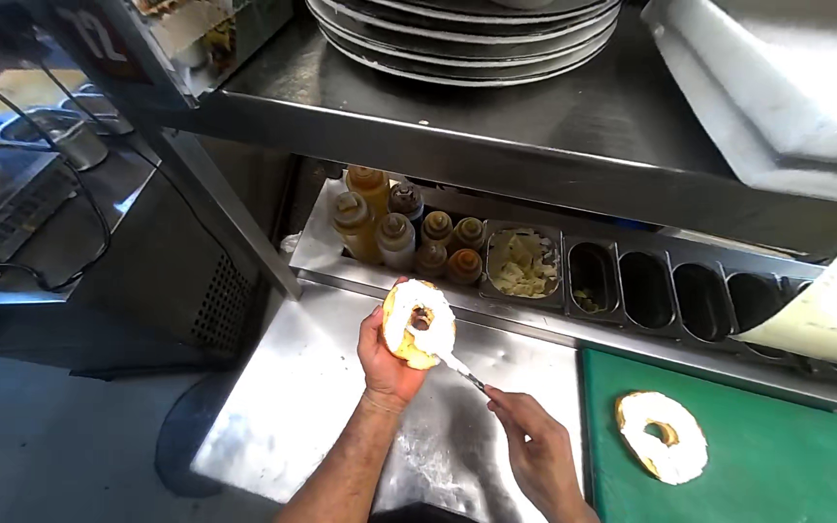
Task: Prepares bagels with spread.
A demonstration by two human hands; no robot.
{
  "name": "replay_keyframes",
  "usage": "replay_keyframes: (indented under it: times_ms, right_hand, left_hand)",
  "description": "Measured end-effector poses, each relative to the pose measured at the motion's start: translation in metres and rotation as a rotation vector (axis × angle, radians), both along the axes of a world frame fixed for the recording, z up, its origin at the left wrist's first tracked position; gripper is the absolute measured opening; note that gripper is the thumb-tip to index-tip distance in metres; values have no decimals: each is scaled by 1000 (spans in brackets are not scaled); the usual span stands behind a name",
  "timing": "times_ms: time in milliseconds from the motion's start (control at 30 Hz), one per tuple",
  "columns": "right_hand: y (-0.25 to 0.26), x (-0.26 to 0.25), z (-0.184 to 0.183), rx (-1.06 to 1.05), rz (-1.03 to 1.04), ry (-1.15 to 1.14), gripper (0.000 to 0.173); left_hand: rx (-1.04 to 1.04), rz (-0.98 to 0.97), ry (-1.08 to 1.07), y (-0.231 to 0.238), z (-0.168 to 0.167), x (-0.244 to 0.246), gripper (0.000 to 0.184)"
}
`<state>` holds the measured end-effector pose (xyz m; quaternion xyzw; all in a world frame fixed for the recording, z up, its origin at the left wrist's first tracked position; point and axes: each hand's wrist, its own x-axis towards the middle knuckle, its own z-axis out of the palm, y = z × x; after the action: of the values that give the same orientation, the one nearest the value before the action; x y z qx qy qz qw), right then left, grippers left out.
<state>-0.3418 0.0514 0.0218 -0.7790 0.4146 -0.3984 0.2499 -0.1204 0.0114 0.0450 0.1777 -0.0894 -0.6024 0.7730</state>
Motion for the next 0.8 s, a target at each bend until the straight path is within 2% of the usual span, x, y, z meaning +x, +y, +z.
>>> replay_keyframes:
  times_ms: [100,233,467,533,633,700,800]
  right_hand:
    - [16,8,-8,-27,47,-35,28]
    - [22,11,-4,75,123,-141,26]
    - [-5,-3,5,216,-98,-158,30]
    - [-29,-22,10,193,-257,24,33]
    - [-78,-51,38,197,-419,396,31]
    - [-109,-52,59,275,-467,658,31]
    - [-140,-27,83,376,-438,965,28]
  left_hand:
    - [50,88,-45,-1,-2,-1,56]
    - [29,101,-6,-1,-9,-4,56]
    - [16,68,61,2,-8,-2,55]
    - [91,47,91,7,-11,10,57]
    - [212,-68,65,18,-31,27,80]
    - [222,-95,72,23,-39,27,79]
    - [204,-60,112,26,-35,20,64]
